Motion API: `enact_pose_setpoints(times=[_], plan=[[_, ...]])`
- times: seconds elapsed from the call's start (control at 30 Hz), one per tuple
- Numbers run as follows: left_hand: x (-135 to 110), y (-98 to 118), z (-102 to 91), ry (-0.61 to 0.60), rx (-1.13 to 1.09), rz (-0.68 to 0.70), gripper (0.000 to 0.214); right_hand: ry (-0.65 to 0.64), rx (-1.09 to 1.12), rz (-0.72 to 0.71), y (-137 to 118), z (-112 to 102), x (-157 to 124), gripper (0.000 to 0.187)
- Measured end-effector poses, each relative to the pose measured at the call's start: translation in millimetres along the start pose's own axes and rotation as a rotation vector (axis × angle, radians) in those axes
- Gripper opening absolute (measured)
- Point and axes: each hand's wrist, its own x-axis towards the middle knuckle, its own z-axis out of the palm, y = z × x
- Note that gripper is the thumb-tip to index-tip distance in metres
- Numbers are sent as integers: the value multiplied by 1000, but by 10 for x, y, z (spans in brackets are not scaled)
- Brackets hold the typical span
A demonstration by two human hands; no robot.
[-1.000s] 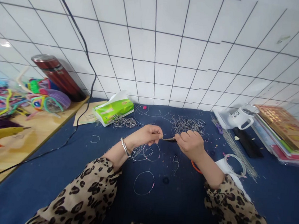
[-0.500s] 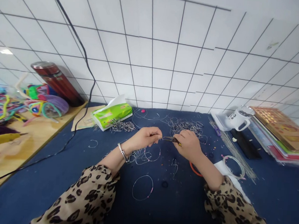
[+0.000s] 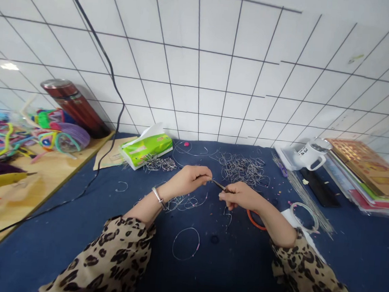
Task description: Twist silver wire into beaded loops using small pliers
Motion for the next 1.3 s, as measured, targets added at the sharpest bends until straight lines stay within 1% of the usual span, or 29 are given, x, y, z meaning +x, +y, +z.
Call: enact_pose_setpoints(times=[0.17,0.3,0.4,0.53,0.7,0.9,1.13,1.2,1.3], plan=[[1,18,5,52,68,36,16,-17,86,18,-20,14,-5,40],[4,21,9,95,89,44,16,-22,165,5,-31,36,5,39],[6,13,20,107,92,43,16,-26,215,-11,-24,65,14,37],[6,3,42,125,92,44,15,-31,282,13,-5,104,22,37],[6,-4,50,123,96,40,16,-7,290,34,-1,131,27,36],[8,5,38,109,128,53,16,16,180,22,-24,136,16,37],[4,39,38,143,139,18,15,130,-176,-24,-27,108,4,39],[-1,31,10,122,110,20,16,133,-249,-47,-25,129,5,40],[-10,10,-40,28,21,19,18,104,-299,-88,-30,184,13,41]])
